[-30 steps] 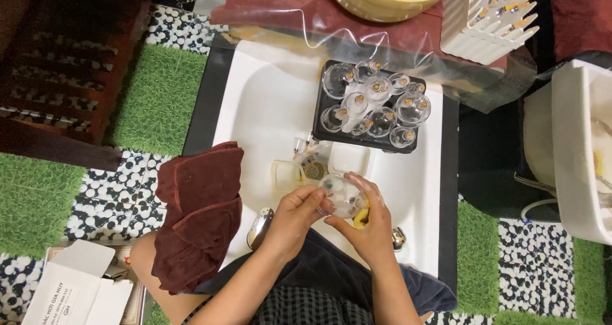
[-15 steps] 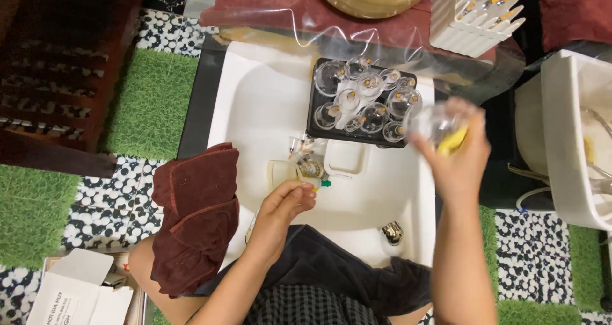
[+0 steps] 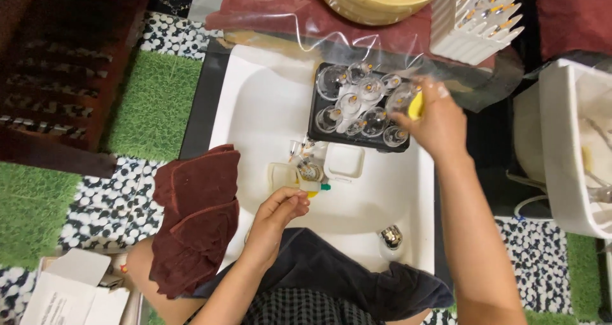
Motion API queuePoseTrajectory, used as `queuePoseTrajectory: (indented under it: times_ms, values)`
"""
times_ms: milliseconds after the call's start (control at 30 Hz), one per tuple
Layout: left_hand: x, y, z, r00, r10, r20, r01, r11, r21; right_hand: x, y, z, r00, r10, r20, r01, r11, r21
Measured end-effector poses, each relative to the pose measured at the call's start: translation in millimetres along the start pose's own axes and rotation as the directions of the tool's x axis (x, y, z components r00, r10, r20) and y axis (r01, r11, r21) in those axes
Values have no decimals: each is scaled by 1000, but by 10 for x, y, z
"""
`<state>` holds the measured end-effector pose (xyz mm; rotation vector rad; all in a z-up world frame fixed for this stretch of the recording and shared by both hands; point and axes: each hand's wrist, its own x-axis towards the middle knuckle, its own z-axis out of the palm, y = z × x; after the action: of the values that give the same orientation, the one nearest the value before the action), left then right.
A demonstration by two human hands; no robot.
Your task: The person scrubs small glass cups with a yellow sponge in a white sink. They rinse the cups under running water and place them into a black tray. The person repeats this process for several cups, handling them one at a time.
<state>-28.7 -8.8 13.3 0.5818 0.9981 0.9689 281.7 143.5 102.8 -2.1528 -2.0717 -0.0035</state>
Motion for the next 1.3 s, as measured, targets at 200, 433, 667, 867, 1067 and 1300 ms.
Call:
queuePoseTrajectory:
  times_ms: [200,433,667,867,1067,1300]
  values:
    - [-10,22,41,1000,-25,-14,25,1000,-7,-35,65,161,1000,-2,-17,3,995,100]
    - [13,-16,25,999,-28,-27,28,1000,14,-163,155,211,976,-77,-205,127,962,242]
    - [43,-20,61,1000,15,-19,-14,1000,24,-436,256,250,666,-132,-734,408,889,210]
    - [189,-149,-248,991,32,-130,-30,999,18,-1377,-423,1328,874,-331,-356,475,738,479]
    - [116,-71,-500,975,29,-220,-21,999,38,-1307,-546,2810,800,37,599,-422,744,518]
    - [-24,-58,-624,966,-17,-257,29,999,44,-995,-569,4031,657,213,723,-538,804,252]
